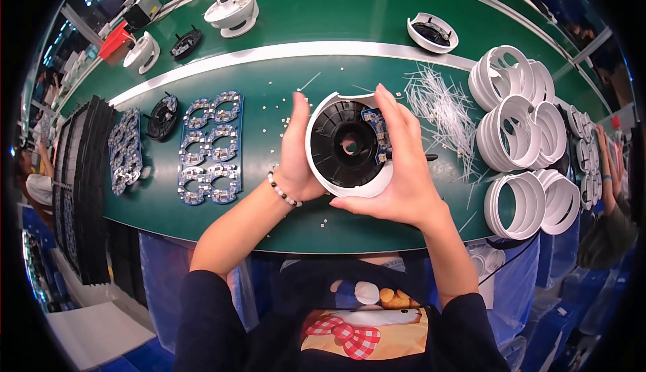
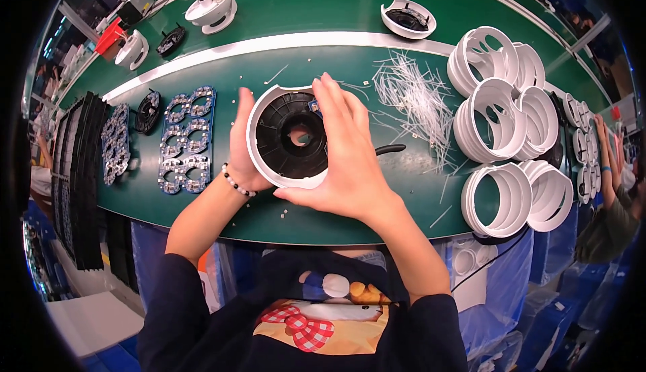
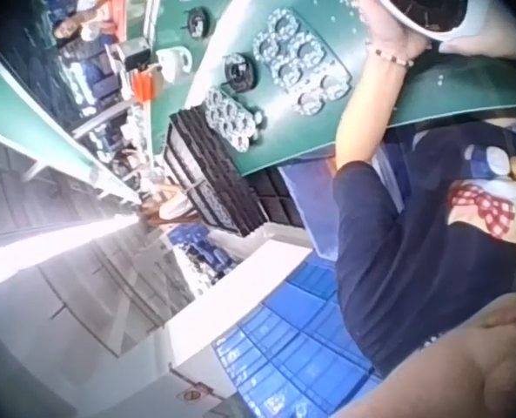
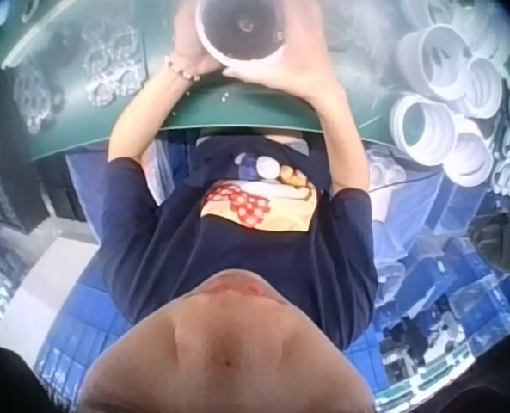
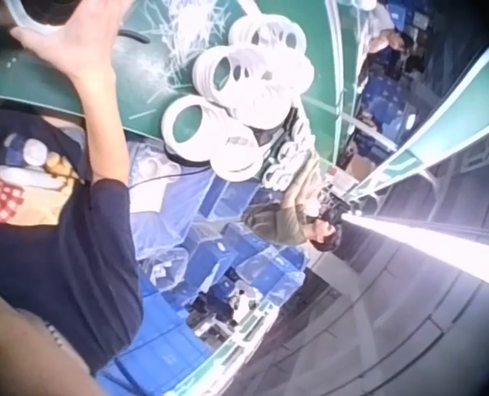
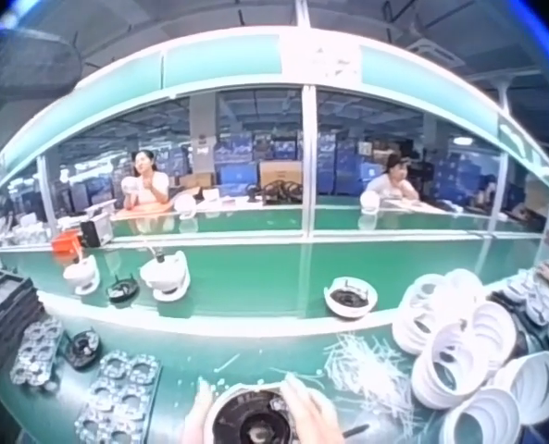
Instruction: Assembling electronic fixture components into plastic housings on a production line.
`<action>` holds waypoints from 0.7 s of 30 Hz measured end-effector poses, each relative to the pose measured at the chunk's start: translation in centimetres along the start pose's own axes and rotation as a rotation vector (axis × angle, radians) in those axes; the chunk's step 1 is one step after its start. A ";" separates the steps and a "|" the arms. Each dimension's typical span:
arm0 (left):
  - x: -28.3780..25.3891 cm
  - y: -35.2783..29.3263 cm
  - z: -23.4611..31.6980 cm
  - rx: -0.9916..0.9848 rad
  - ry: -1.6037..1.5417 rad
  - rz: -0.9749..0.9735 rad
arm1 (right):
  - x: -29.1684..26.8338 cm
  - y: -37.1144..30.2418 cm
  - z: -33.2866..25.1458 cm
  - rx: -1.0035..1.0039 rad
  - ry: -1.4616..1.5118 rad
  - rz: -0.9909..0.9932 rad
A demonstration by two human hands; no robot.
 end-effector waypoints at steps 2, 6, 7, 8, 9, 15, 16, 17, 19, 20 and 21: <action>-0.4 -0.2 0.2 -0.010 -0.048 -0.055 | -0.2 0.4 -0.2 0.025 -0.025 -0.018; -0.8 -0.5 0.2 -0.026 0.028 -0.058 | -0.6 1.0 0.0 0.002 -0.079 -0.121; -0.9 -0.5 0.1 -0.015 0.021 -0.062 | -0.6 1.1 0.0 0.002 -0.101 -0.140; -1.0 -0.5 0.0 -0.006 0.014 -0.069 | -0.4 1.1 0.2 0.002 -0.103 -0.138; -1.4 -0.5 -0.1 -0.008 0.015 -0.071 | -0.2 1.1 0.3 -0.014 -0.084 -0.106; -0.4 -0.5 0.4 0.004 -0.005 -0.131 | -1.0 1.2 -0.1 -0.122 -0.077 -0.088; -0.4 -0.6 0.4 0.004 -0.005 -0.129 | -1.2 1.3 -0.2 -0.155 -0.074 -0.114; -0.3 -0.5 0.3 0.005 -0.018 -0.127 | -1.4 1.3 0.0 -0.155 -0.076 -0.113; -0.1 -0.3 0.1 0.006 -0.032 -0.126 | -1.7 1.5 0.2 -0.173 -0.077 -0.143; -0.3 -0.3 0.1 0.040 -0.033 -0.090 | -1.6 1.5 0.3 -0.174 -0.079 -0.141; -0.4 -0.2 0.1 0.075 -0.034 -0.054 | -1.3 1.5 0.4 -0.164 -0.073 -0.095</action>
Point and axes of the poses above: each hand's wrist, its own y-axis towards the middle knuckle, its own x-axis out of the palm, z = x × y, the point moved 3 cm from there along y, towards the middle knuckle, and after that the axes turned 12 degrees about -z, right-handed, at the moved point
